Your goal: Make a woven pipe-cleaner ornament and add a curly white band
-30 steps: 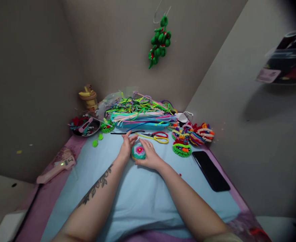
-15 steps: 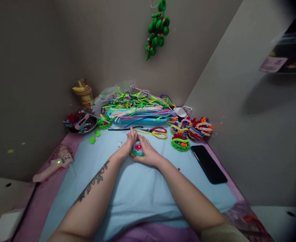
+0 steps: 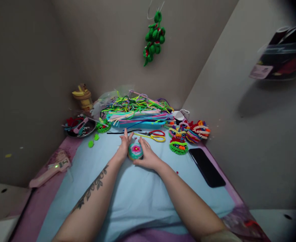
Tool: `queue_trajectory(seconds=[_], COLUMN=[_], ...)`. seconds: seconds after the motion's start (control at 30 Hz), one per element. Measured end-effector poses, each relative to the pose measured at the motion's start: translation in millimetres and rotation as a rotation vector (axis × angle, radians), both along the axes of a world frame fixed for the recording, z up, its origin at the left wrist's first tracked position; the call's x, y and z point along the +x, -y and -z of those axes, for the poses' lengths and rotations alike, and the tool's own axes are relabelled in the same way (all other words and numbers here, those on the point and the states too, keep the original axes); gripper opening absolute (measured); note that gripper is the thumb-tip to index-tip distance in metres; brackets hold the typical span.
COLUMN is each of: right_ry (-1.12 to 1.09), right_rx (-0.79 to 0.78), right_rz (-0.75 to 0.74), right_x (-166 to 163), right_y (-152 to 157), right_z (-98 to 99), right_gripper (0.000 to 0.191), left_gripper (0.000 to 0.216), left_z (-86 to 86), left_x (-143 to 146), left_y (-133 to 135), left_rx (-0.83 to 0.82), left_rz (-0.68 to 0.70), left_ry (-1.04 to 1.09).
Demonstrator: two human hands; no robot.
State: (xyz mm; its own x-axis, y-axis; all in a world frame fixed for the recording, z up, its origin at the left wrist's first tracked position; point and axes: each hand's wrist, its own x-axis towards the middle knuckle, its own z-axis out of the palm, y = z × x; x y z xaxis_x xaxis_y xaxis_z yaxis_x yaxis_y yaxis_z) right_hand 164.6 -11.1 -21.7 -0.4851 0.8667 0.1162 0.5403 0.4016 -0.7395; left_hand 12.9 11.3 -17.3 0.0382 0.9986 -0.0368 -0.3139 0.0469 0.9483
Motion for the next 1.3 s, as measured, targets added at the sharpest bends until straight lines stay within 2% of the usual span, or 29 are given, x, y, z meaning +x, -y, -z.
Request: queue_trajectory(seconds=[0.27, 0.37, 0.57, 0.63, 0.73, 0.83, 0.9, 1.03, 1.13, 1.2, 1.3], right_ry=[0.040, 0.039, -0.030, -0.054, -0.075, -0.079, -0.081, -0.064, -0.008, 0.005, -0.043], right_rx=[-0.035, -0.009, 0.048, 0.037, 0.029, 0.018, 0.053, 0.154, 0.111, 0.091, 0.105], right_rz=[-0.034, -0.026, 0.165, 0.118, -0.043, -0.139, -0.112, 0.136, 0.276, 0.241, 0.055], right_x=[-3, -5, -8, -4, 4, 7, 3, -8, -8, -4, 3], right_y=[0, 0, 1, 3, 6, 10, 12, 14, 15, 14, 11], right_z=[0.1, -0.6, -4.9, -7.9, -12.2, -14.5, -14.9, -15.2, -15.8, -15.8, -14.0], right_gripper=[0.128, 0.128, 0.120, 0.114, 0.105, 0.096, 0.092, 0.089, 0.105, 0.109, 0.096], left_gripper=[0.080, 0.075, 0.080, 0.080, 0.078, 0.080, 0.080, 0.072, 0.068, 0.069, 0.074], left_z=[-2.5, -5.2, -5.3, -1.7, 5.5, 5.6, -1.9, -21.2, -21.2, -14.7, -6.6], left_x=[-2, -7, -14, -12, -4, 4, 5, -5, -9, -7, 0], left_y=[12, 12, 3, 2, 3, 6, 7, 6, 5, 4, 4], left_rx=[0.021, 0.071, 0.172, 0.145, 0.108, 0.118, 0.159, 0.251, 0.193, 0.147, 0.097], left_rz=[0.148, 0.151, -0.103, -0.193, -0.282, -0.289, -0.272, -0.354, -0.404, -0.393, -0.335], left_ry=[-0.099, -0.137, -0.172, -0.175, -0.202, -0.197, -0.117, 0.060, 0.008, -0.028, -0.050])
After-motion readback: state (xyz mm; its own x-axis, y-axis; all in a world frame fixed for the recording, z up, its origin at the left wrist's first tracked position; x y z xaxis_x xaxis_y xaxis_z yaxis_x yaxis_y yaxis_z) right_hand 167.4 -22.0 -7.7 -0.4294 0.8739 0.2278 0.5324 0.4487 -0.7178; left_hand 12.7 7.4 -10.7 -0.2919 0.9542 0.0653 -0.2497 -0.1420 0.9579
